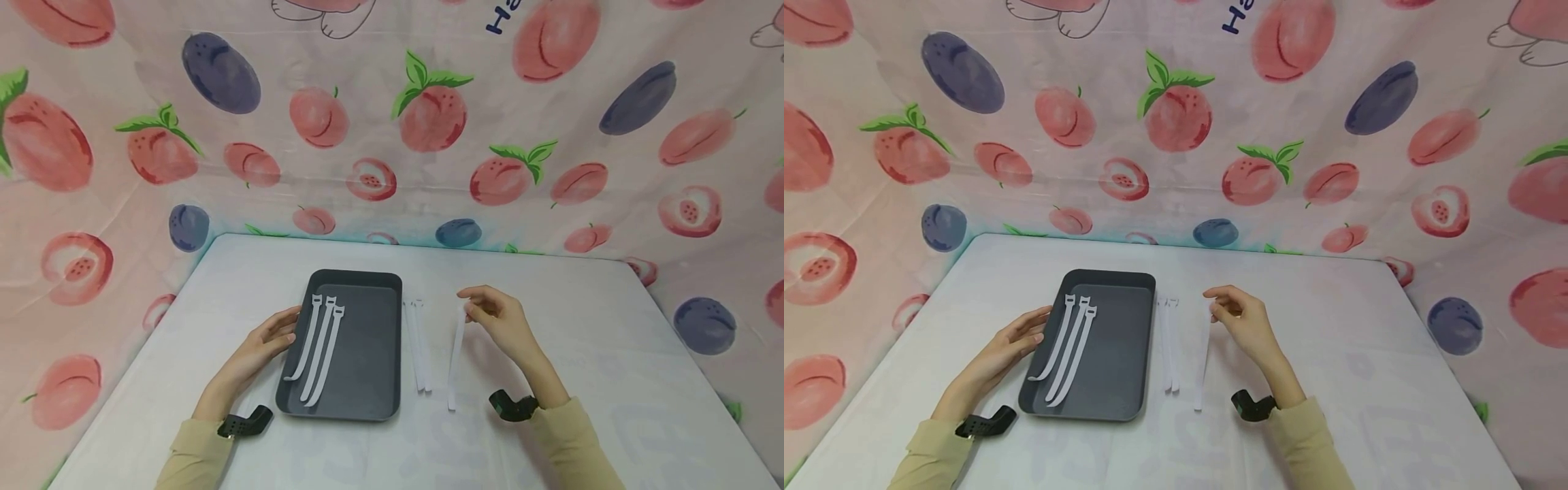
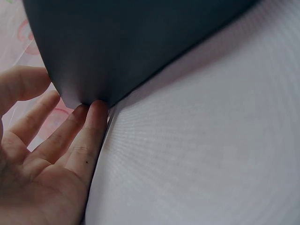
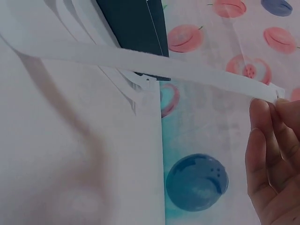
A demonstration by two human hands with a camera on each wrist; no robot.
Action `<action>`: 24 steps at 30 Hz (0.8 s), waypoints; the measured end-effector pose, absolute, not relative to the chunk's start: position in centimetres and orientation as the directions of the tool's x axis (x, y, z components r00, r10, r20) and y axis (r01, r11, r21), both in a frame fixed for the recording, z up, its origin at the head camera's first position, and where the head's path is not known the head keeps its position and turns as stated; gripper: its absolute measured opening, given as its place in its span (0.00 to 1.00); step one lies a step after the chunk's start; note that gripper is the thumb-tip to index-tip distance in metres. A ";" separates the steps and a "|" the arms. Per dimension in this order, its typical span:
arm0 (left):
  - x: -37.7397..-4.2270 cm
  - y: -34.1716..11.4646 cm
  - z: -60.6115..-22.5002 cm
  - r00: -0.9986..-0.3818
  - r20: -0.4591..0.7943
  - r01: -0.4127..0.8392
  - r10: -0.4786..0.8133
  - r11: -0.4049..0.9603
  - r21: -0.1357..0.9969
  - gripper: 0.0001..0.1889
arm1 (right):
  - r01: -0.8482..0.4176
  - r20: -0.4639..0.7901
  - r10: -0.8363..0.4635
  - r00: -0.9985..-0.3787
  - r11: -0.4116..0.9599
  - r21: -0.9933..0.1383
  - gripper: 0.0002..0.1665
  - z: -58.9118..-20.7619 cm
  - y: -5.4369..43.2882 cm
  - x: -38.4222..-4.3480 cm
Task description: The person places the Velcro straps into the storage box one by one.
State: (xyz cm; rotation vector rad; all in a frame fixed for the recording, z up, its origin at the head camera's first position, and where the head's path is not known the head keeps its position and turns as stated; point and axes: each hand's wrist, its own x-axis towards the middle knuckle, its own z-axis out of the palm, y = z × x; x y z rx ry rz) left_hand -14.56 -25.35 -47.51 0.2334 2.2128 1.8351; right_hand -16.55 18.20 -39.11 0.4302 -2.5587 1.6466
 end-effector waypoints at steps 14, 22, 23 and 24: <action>-14.6 -25.3 -47.5 -0.954 -0.097 -0.044 0.284 0.188 0.981 0.31 | -0.347 0.323 -0.130 -0.937 0.252 -0.904 0.12 -37.0 18.0 -16.7; -14.6 -25.4 -47.6 -0.954 -0.098 -0.045 0.284 0.189 0.981 0.31 | -0.372 0.352 -0.129 -0.927 0.200 -0.907 0.12 -36.0 16.7 -16.4; -14.6 -25.4 -47.6 -0.955 -0.100 -0.046 0.281 0.191 0.980 0.31 | -0.378 0.358 -0.129 -0.925 0.197 -0.905 0.12 -35.9 16.5 -16.4; -14.6 -25.4 -47.6 -0.955 -0.101 -0.047 0.279 0.192 0.980 0.31 | -0.386 0.365 -0.134 -0.921 0.192 -0.902 0.12 -35.8 16.3 -16.4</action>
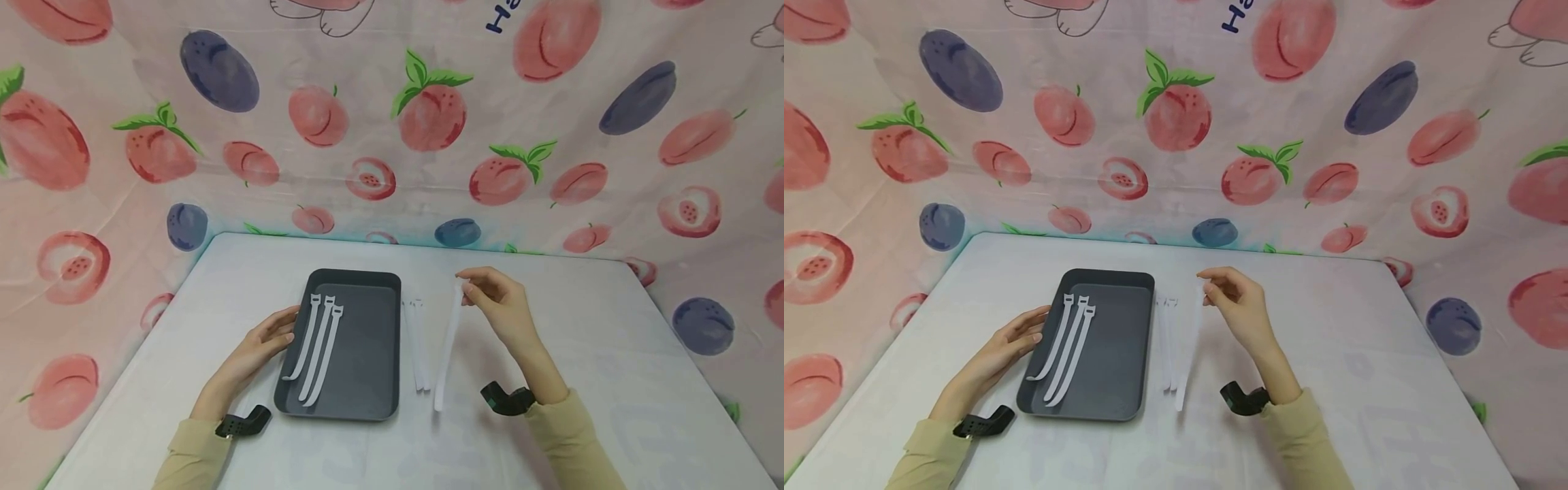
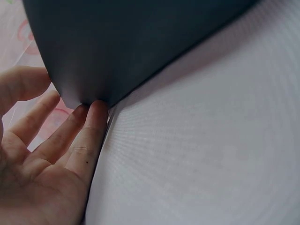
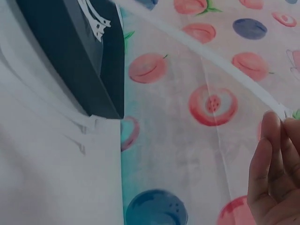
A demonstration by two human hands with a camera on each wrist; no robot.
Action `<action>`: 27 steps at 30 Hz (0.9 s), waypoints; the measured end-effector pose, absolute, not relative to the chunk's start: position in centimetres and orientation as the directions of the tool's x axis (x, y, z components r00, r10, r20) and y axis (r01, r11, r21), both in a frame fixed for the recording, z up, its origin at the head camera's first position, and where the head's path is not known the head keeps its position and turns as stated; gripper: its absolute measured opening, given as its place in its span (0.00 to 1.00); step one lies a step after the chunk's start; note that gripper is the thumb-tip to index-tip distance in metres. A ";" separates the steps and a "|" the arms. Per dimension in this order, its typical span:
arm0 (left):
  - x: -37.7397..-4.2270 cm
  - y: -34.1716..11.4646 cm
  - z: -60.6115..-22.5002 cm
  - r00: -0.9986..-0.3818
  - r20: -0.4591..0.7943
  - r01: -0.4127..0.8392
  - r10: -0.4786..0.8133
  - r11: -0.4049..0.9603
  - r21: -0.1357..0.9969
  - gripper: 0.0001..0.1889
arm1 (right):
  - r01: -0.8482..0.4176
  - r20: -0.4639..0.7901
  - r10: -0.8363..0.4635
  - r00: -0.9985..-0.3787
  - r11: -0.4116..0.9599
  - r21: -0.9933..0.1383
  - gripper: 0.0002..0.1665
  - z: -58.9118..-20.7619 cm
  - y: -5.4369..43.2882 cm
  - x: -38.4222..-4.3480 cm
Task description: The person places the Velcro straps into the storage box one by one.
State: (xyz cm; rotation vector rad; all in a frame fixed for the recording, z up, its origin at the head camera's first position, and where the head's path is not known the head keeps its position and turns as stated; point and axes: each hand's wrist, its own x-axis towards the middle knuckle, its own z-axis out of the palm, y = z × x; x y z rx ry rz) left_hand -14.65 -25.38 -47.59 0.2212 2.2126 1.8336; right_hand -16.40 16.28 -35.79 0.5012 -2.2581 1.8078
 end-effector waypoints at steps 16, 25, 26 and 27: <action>-14.7 -25.4 -47.6 -0.955 -0.093 -0.040 0.281 0.189 0.981 0.31 | -0.423 0.393 -0.191 -0.899 0.148 -0.894 0.11 -33.5 12.8 -15.8; -14.7 -25.5 -47.7 -0.955 -0.091 -0.037 0.281 0.192 0.981 0.31 | -0.447 0.409 -0.245 -0.879 0.125 -0.885 0.11 -32.9 10.9 -16.1; -14.7 -25.5 -47.7 -0.955 -0.092 -0.038 0.281 0.192 0.981 0.31 | -0.446 0.407 -0.247 -0.879 0.130 -0.885 0.11 -32.8 10.7 -16.1; -14.7 -25.5 -47.7 -0.955 -0.093 -0.038 0.282 0.194 0.980 0.31 | -0.446 0.405 -0.250 -0.880 0.136 -0.885 0.11 -32.7 10.4 -16.2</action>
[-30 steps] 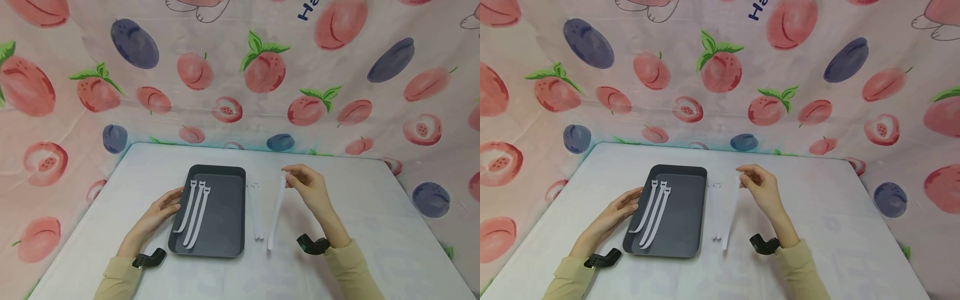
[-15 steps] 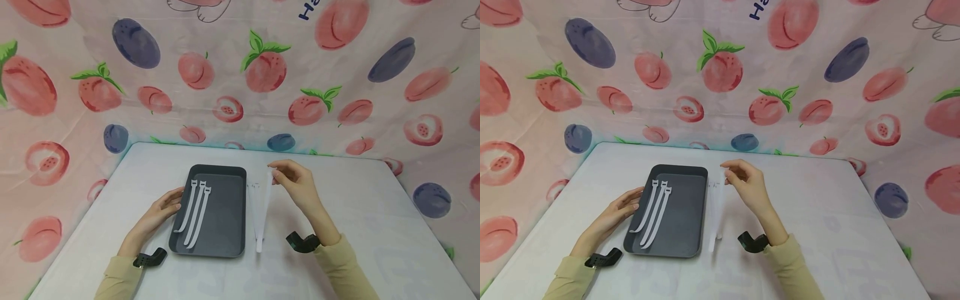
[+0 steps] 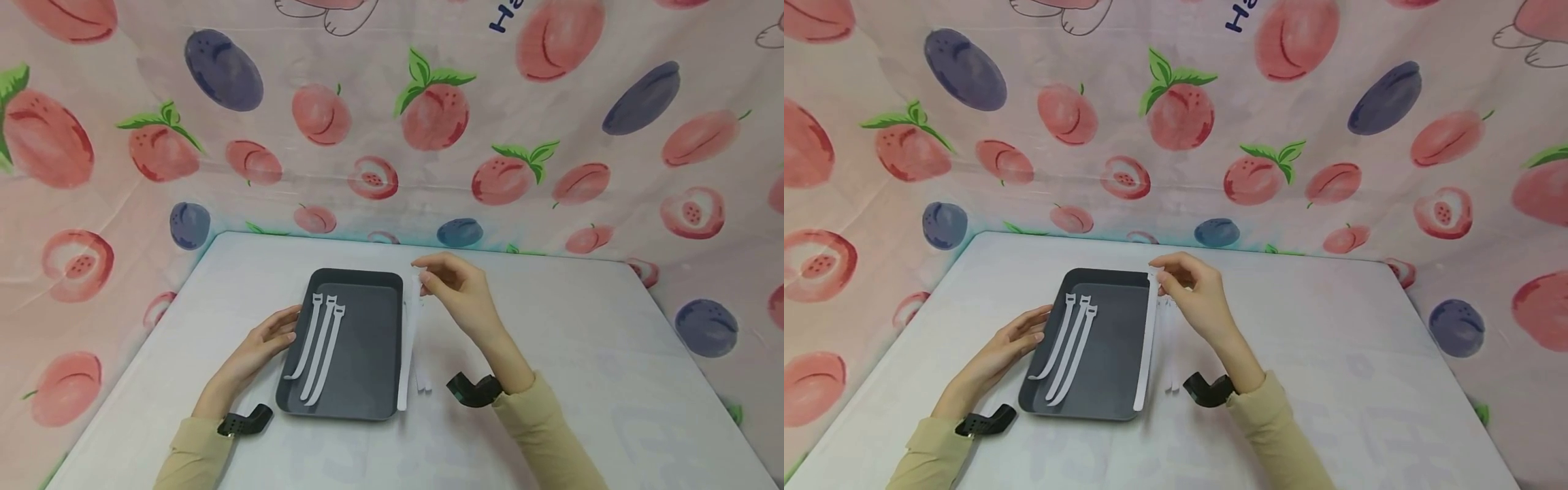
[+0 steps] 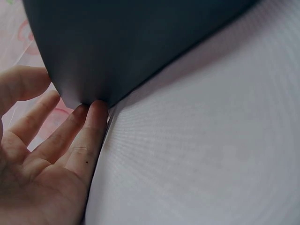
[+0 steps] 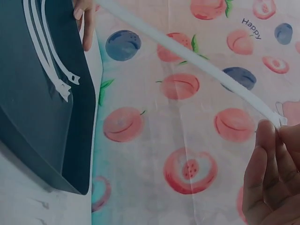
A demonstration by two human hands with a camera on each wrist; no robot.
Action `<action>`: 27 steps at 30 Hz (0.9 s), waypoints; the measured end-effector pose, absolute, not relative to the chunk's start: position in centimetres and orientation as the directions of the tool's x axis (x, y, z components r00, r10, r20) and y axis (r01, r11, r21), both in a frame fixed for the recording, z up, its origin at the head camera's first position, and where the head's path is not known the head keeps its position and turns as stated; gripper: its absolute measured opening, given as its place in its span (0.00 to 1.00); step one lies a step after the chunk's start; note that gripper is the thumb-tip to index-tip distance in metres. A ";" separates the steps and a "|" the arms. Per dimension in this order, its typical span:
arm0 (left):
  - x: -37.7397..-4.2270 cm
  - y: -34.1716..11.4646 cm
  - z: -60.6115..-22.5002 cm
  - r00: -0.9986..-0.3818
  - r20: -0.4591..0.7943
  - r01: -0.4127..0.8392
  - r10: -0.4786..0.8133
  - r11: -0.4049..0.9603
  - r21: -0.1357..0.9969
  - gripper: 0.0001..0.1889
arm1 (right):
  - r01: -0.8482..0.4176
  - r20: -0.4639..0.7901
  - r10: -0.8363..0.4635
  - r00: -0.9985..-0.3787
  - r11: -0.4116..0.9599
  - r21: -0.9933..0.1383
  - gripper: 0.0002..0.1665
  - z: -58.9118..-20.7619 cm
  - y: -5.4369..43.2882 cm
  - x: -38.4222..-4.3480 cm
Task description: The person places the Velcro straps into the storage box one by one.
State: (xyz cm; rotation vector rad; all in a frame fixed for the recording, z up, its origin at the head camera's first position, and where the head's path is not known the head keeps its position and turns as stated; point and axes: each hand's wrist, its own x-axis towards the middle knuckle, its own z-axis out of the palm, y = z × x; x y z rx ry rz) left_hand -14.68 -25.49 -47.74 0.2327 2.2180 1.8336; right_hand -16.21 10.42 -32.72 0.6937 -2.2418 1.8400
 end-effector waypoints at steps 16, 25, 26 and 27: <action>-14.7 -25.3 -47.6 -0.957 -0.102 -0.048 0.270 0.199 0.979 0.31 | -0.377 0.341 -0.265 -0.902 0.098 -0.921 0.12 -33.2 7.5 -18.3; -14.7 -25.3 -47.6 -0.955 -0.099 -0.050 0.279 0.177 0.983 0.31 | -0.289 0.264 -0.267 -0.927 0.058 -0.956 0.13 -33.7 5.9 -19.6; -14.7 -25.3 -47.6 -0.955 -0.100 -0.052 0.278 0.176 0.983 0.31 | -0.287 0.262 -0.269 -0.927 0.057 -0.956 0.13 -33.7 5.7 -19.7; -14.7 -25.4 -47.6 -0.955 -0.100 -0.052 0.278 0.175 0.983 0.31 | -0.283 0.258 -0.271 -0.927 0.056 -0.957 0.13 -33.8 5.5 -19.8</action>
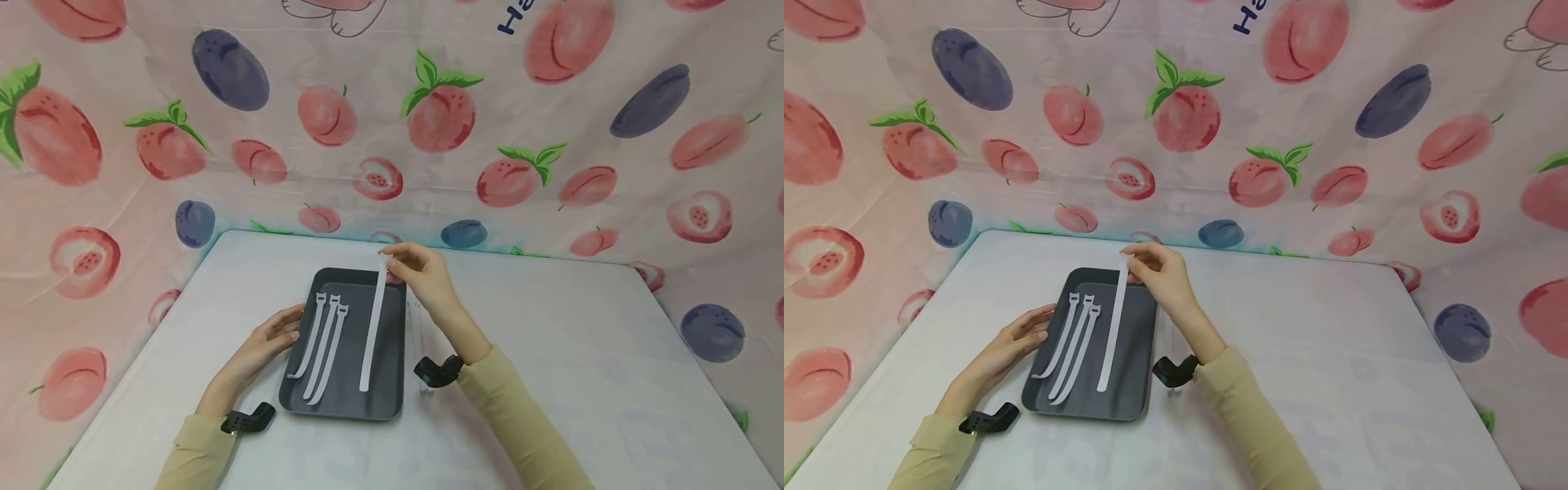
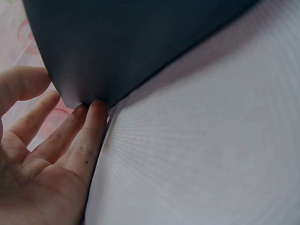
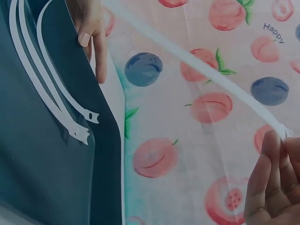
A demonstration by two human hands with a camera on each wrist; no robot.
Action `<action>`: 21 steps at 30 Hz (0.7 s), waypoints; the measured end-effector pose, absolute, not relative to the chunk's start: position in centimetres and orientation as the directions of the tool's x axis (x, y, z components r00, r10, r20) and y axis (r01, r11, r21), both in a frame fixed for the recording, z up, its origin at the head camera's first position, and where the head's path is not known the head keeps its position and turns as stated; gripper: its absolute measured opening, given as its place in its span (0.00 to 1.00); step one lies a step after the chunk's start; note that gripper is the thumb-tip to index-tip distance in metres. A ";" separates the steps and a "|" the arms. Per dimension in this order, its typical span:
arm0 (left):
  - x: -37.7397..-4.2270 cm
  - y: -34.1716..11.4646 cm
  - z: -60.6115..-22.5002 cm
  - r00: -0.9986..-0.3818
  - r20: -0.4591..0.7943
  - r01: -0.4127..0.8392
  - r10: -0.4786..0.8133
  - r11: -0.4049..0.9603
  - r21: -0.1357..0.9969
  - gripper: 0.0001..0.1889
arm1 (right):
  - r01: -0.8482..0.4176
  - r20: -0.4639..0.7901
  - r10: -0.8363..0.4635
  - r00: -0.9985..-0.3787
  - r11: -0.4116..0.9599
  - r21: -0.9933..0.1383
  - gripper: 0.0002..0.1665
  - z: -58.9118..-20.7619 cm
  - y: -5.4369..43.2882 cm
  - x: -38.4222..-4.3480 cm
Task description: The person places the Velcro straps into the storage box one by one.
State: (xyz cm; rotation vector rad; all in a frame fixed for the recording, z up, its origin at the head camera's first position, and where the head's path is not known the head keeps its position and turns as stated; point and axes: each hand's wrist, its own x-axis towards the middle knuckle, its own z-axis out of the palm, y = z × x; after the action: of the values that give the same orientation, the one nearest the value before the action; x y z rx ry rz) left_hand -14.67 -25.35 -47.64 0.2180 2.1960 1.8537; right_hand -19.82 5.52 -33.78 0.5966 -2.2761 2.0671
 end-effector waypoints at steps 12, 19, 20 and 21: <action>-14.6 -25.6 -47.8 -0.956 -0.092 -0.044 0.280 0.175 0.984 0.31 | -0.229 0.189 -0.275 -0.943 0.122 -0.966 0.13 -35.1 3.4 -21.2; -14.6 -25.5 -47.8 -0.955 -0.088 -0.039 0.284 0.176 0.984 0.31 | -0.188 0.142 -0.260 -0.955 0.161 -0.969 0.12 -36.4 2.7 -22.4; -14.6 -25.5 -47.8 -0.955 -0.090 -0.040 0.282 0.177 0.983 0.31 | -0.180 0.134 -0.258 -0.957 0.164 -0.970 0.12 -36.6 2.5 -22.6; -14.6 -25.5 -47.8 -0.955 -0.092 -0.043 0.281 0.177 0.983 0.31 | -0.173 0.127 -0.257 -0.958 0.167 -0.971 0.12 -36.8 2.4 -22.8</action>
State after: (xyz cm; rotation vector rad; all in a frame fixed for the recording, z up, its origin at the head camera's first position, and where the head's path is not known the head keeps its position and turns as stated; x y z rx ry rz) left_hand -14.65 -25.52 -47.78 0.2286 2.2022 1.8526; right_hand -22.76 2.41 -36.82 0.4521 -2.4498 2.0213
